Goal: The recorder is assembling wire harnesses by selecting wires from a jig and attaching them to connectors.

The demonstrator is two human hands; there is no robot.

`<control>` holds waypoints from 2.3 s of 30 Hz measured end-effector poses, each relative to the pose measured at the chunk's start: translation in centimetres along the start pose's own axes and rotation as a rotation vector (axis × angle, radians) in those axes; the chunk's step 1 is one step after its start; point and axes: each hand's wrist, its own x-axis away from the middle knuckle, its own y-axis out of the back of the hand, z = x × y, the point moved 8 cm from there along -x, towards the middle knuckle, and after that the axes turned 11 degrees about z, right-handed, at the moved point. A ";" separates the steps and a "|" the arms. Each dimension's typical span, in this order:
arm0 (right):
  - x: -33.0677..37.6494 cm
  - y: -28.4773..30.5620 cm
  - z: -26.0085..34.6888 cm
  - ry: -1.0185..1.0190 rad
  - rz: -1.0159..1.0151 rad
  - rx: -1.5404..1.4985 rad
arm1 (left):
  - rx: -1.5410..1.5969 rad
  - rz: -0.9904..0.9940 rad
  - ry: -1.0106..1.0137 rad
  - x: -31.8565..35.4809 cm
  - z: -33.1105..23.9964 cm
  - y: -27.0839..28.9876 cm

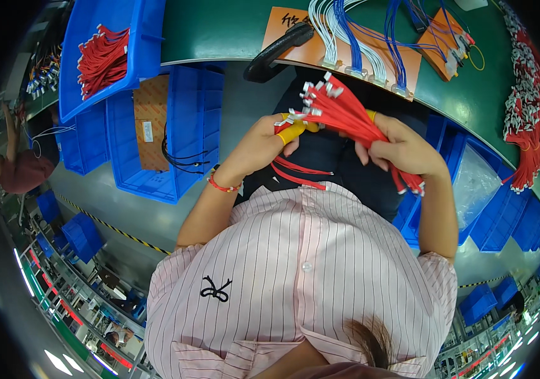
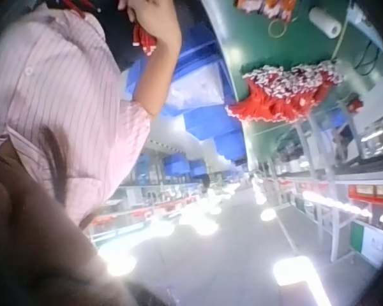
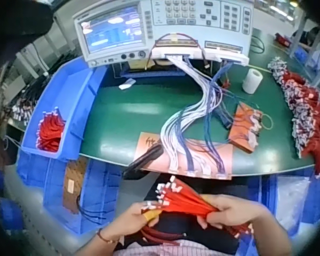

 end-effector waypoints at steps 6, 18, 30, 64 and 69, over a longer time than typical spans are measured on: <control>-1.6 1.9 -2.5 -0.187 0.029 0.333 | -0.089 -0.012 0.026 0.0 0.0 1.2; -0.2 1.1 3.4 0.315 -0.784 0.864 | -0.100 -0.080 -0.037 0.1 -1.2 3.0; -1.1 -1.7 3.8 0.576 -0.883 0.712 | 0.082 -0.276 -0.345 -0.3 -5.5 0.0; 2.5 1.3 -1.6 0.657 -0.623 -0.621 | 0.412 -0.407 -0.493 -2.4 -7.5 -0.3; 3.1 1.8 -1.4 0.678 -0.777 -0.583 | 0.528 -0.433 -0.515 -2.4 -7.5 -0.6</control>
